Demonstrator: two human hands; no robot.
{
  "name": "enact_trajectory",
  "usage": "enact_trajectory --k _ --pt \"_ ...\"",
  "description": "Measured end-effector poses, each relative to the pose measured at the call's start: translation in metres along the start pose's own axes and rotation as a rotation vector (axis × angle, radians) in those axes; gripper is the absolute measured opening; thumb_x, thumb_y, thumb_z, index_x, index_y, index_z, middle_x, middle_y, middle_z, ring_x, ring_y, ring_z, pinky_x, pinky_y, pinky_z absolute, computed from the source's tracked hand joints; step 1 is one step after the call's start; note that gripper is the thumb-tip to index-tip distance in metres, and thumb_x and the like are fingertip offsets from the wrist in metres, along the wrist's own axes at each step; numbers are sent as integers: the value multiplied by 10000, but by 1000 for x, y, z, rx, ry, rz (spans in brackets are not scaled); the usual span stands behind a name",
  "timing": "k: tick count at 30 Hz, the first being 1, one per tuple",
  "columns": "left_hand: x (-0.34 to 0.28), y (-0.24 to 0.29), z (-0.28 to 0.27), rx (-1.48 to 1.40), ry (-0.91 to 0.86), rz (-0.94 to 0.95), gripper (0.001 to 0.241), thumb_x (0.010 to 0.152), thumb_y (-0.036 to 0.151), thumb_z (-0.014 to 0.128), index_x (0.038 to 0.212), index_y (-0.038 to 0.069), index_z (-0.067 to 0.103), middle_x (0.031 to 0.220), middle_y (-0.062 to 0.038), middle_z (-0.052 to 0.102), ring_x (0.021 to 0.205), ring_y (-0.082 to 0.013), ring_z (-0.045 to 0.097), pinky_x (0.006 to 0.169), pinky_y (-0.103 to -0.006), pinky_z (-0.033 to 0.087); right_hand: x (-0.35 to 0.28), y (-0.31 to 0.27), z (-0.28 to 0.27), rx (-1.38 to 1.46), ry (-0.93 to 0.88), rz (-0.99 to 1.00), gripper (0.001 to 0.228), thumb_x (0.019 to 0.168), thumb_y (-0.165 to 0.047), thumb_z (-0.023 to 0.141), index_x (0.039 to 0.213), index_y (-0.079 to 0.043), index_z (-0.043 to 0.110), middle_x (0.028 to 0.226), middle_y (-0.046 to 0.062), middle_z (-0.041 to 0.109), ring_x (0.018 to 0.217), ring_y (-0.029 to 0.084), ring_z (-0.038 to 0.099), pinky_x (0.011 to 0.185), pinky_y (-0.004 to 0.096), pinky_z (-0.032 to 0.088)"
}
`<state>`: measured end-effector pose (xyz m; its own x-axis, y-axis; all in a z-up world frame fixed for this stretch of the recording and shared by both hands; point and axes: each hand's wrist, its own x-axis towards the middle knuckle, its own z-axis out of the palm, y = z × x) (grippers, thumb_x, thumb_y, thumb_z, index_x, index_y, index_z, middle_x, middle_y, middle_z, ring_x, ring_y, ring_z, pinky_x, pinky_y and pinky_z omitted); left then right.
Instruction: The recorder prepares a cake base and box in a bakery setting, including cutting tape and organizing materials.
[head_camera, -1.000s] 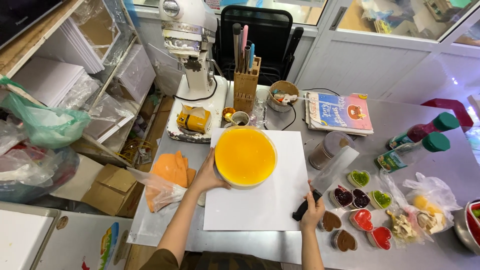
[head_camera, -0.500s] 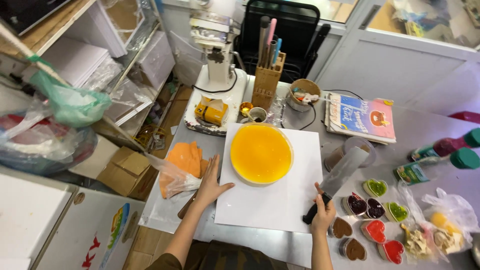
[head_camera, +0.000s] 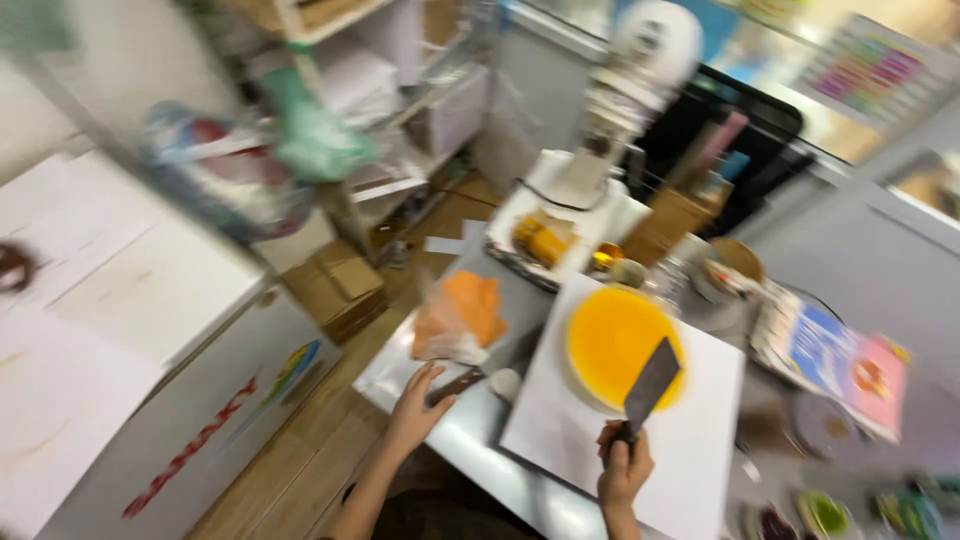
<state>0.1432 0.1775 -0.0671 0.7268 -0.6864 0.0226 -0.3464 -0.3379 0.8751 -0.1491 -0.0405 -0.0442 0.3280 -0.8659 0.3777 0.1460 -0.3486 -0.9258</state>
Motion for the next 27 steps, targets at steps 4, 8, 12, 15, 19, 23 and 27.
enact_trajectory --k 4,8,12,15,19,23,27 --pt "-41 -55 -57 33 167 36 614 851 344 793 1379 104 588 1572 -156 431 1430 -364 441 1154 -443 374 -36 -20 113 42 -266 101 190 977 -127 606 1108 4 649 803 42 641 664 92 551 612 221 448" --pt "-107 -65 -162 68 105 -312 667 880 461 711 1455 190 508 1618 -62 354 1463 -296 396 1156 -468 367 -84 -36 232 -121 -544 187 217 919 -109 703 1100 -1 652 803 57 599 714 125 516 642 256 446" --pt "-192 -160 -238 184 270 -429 671 909 532 700 1447 170 529 1632 -72 356 1503 -296 327 1205 -509 294 -128 -50 346 -164 -809 131 312 875 -143 742 1137 5 658 890 64 633 779 127 568 680 263 475" --pt "-261 -236 -287 169 481 -672 661 893 528 708 1421 159 557 1594 -98 416 1475 -277 396 1197 -489 336 -157 -45 418 -162 -934 149 368 860 -180 762 1160 17 677 940 83 676 815 133 618 723 269 500" --pt "-317 -288 -334 -135 780 -778 652 875 493 721 1395 121 594 1487 -122 553 1404 -283 480 1151 -470 409 -180 12 505 -89 -1040 310 379 880 -206 765 1153 46 687 939 126 707 819 162 611 733 304 498" --pt "-330 -392 -333 -422 1089 -703 692 866 473 767 1372 35 591 1374 -167 643 1302 -278 597 1090 -423 475 -167 34 588 -173 -1096 262 400 920 -247 744 1146 78 682 922 160 723 817 205 618 750 351 507" --pt "-294 -389 -353 -919 1230 -912 708 810 437 776 1386 78 575 1251 -114 660 1053 -255 602 957 -448 501 -146 58 672 -358 -1077 126 458 921 -267 753 1186 94 657 1026 201 681 840 252 644 774 379 526"
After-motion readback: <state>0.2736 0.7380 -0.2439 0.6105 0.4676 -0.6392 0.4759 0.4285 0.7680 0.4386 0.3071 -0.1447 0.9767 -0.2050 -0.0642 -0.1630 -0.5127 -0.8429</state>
